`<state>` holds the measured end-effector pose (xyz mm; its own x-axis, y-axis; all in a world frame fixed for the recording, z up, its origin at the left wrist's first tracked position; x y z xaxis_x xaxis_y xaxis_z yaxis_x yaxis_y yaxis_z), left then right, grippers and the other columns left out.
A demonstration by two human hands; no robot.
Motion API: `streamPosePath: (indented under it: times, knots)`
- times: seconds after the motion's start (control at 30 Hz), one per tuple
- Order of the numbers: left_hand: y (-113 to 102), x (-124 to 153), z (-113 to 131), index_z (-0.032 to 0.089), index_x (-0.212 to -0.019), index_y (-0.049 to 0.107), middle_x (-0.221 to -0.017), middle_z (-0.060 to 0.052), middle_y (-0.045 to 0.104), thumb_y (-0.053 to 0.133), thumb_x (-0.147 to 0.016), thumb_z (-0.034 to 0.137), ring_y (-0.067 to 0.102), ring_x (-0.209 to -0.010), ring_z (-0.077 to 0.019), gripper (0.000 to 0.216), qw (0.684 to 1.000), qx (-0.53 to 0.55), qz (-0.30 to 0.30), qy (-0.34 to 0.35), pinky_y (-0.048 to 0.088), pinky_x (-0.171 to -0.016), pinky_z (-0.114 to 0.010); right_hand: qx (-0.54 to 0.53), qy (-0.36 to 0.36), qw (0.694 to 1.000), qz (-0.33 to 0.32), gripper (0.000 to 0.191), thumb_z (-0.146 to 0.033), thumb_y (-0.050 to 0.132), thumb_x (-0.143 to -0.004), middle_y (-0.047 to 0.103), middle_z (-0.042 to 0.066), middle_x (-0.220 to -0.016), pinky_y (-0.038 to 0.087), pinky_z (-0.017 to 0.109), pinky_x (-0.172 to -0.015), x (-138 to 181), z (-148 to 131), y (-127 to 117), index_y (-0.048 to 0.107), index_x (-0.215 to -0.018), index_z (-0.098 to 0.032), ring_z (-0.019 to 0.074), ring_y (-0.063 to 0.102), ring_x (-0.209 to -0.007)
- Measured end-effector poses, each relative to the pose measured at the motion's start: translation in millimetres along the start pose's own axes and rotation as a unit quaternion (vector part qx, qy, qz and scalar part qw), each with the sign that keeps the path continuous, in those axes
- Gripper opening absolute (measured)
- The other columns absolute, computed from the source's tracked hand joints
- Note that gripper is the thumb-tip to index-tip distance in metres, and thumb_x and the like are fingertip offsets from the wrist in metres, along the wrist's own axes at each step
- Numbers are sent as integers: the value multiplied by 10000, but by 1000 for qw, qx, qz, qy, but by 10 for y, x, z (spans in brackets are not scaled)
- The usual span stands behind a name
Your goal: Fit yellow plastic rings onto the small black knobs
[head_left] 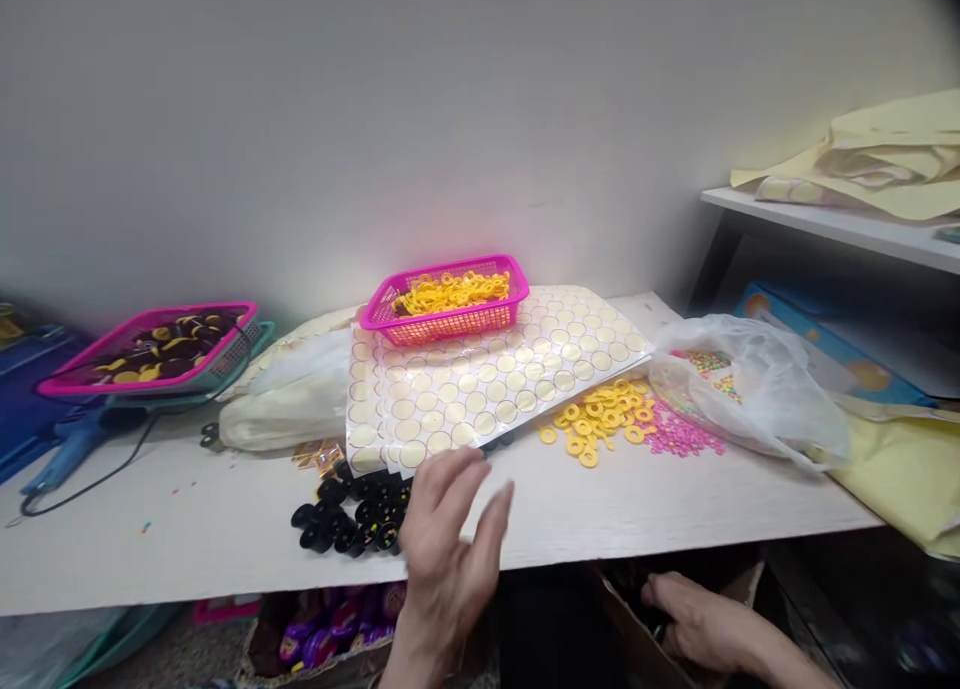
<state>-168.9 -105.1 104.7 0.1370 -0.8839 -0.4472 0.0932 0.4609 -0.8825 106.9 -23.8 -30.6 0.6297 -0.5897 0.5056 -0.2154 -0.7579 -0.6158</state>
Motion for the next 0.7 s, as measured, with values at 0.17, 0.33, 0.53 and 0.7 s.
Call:
streamPosePath:
  times: [0.17, 0.33, 0.53, 0.7]
  knots:
    - [530, -441, -314, 133, -1183, 545, -1286, -210, 469, 472, -720, 92, 344, -1253, -381, 470, 990, -136, -30, -24, 292, -954, -607, -274, -30, 951, -139, 334, -220, 570, -622, 589, 5, -783, 392, 217, -548, 141, -427, -494, 592, -952, -172, 122, 526, -629]
    - [787, -676, -582, 60, -1167, 546, -1285, -226, 459, 367, -746, 46, 345, -1239, -383, 458, 964, -263, -48, -6, 276, -953, -607, -264, -163, 950, -40, 198, -243, 576, -696, 553, -8, -716, 370, 214, -609, -149, -839, -945, 592, -863, -138, 102, 475, -656]
    - [566, -777, -537, 90, -907, 647, -1105, -192, 556, 387, -779, 114, 428, -1130, -363, 291, 963, -261, -40, 46, 277, -926, -589, -140, -212, 966, 45, 181, -240, 546, -738, 582, 29, -775, 414, 264, -677, -625, -1202, -1040, 595, -876, -134, 142, 519, -725]
    - [396, -955, -547, 142, -774, 645, -899, -134, 609, 433, -763, 148, 448, -1065, -342, 213, 971, -235, -22, 42, 277, -890, -552, 129, -297, 940, 105, 194, -157, 492, -776, 566, 110, -1026, 414, 329, -803, -1004, -1530, -962, 584, -945, -134, 212, 500, -959]
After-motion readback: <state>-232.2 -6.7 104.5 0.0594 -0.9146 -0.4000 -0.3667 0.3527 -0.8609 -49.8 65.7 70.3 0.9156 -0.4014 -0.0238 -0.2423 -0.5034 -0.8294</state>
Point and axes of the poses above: each hand's wrist, its own x-axis away from the middle knuckle, its own y-axis out of the palm, z = x × y, the point moved 2 cm from there along -x, towards the middle knuckle
